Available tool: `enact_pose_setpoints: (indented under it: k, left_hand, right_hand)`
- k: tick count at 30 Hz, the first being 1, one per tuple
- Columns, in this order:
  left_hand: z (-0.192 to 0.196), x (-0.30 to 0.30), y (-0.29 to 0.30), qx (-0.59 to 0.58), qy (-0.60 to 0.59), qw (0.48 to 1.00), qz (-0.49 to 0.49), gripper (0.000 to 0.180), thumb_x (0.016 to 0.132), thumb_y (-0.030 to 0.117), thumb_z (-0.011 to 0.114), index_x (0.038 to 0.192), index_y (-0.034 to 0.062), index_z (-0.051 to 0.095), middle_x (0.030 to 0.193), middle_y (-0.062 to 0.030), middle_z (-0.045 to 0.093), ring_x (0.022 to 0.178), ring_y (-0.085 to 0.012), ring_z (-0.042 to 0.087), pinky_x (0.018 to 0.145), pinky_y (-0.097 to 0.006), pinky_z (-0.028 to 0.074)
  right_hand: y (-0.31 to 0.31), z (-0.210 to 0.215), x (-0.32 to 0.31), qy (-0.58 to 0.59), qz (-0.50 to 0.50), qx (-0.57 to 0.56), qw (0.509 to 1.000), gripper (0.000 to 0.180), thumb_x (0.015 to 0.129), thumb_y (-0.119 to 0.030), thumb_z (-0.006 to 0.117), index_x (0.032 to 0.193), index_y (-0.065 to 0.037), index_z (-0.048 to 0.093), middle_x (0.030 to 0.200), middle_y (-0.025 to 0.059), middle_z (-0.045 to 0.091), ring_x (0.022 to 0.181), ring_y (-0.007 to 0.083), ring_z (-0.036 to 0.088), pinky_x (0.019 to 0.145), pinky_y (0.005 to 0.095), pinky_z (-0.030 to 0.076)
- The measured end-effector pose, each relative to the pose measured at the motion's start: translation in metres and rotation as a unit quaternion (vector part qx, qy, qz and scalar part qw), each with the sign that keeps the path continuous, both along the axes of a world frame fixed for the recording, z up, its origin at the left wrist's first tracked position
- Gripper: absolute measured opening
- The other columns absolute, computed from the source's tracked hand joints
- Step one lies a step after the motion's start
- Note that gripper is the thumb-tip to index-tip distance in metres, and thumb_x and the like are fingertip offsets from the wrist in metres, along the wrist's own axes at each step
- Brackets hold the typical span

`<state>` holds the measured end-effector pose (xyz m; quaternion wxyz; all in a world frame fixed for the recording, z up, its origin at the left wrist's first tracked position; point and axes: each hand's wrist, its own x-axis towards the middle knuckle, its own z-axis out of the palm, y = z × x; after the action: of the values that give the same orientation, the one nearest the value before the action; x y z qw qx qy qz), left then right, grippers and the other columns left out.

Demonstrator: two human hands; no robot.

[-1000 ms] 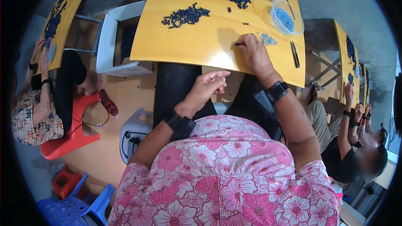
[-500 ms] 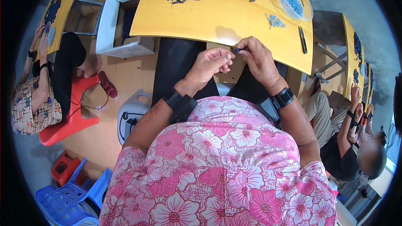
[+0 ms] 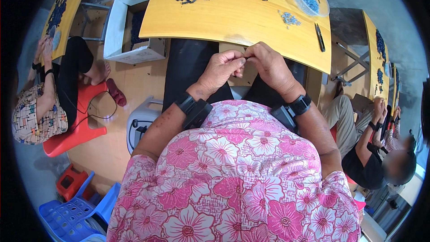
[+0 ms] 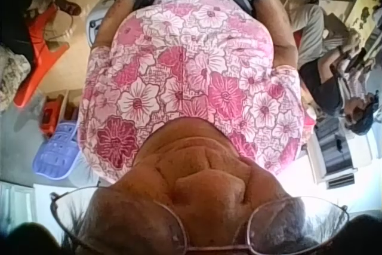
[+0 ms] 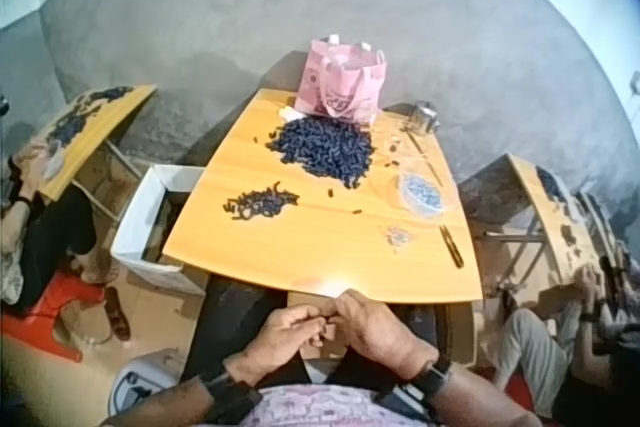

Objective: The recorder is manual assembling small blue plastic pins into black plastic sockets at a workbench.

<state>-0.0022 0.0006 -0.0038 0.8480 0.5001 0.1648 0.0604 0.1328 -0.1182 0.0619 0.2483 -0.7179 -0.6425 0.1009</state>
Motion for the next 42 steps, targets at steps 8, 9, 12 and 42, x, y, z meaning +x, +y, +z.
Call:
enact_pose_setpoints:
  k: [8,9,12,42]
  left_hand:
    - [0.003,0.001,0.0,-0.033,-0.015,0.999,0.006,0.023,0.093,0.019,0.057,0.106,0.0006,0.06,0.082,-0.0004,0.058,0.072,-0.0067,0.055,0.072,-0.024,0.051]
    - [0.003,0.001,0.0,-0.032,-0.012,0.999,0.008,0.023,0.093,0.019,0.057,0.106,0.0005,0.06,0.082,-0.0005,0.058,0.072,-0.0067,0.055,0.072,-0.024,0.051]
    - [0.003,0.002,0.0,-0.026,-0.009,1.0,0.003,0.023,0.093,0.019,0.057,0.106,0.0003,0.06,0.082,-0.0005,0.058,0.073,-0.0066,0.055,0.072,-0.024,0.051]
    - [0.006,0.006,0.0,0.03,0.001,1.0,0.001,0.015,0.089,0.013,0.062,0.099,0.0031,0.064,0.09,-0.0007,0.063,0.074,-0.0058,0.058,0.066,-0.019,0.048]
  right_hand:
    - [-0.008,-0.016,-0.004,0.328,-0.142,0.075,0.931,0.015,0.079,-0.004,0.067,0.094,-0.003,0.065,0.083,0.0062,0.061,0.063,0.0111,0.06,0.059,0.0239,0.05]
    - [-0.008,-0.015,-0.004,0.329,-0.142,0.075,0.93,0.015,0.079,-0.004,0.067,0.094,-0.003,0.065,0.083,0.0062,0.061,0.063,0.0111,0.06,0.059,0.0239,0.05]
    - [-0.008,-0.012,-0.004,0.332,-0.146,0.066,0.93,0.014,0.079,-0.004,0.068,0.092,-0.004,0.065,0.082,0.0064,0.061,0.066,0.0125,0.061,0.06,0.0241,0.05]
    - [-0.012,-0.015,0.097,0.034,-0.349,0.138,0.926,0.011,0.077,-0.008,0.064,0.087,-0.004,0.068,0.08,0.0129,0.062,0.069,0.0248,0.061,0.065,0.0317,0.049]
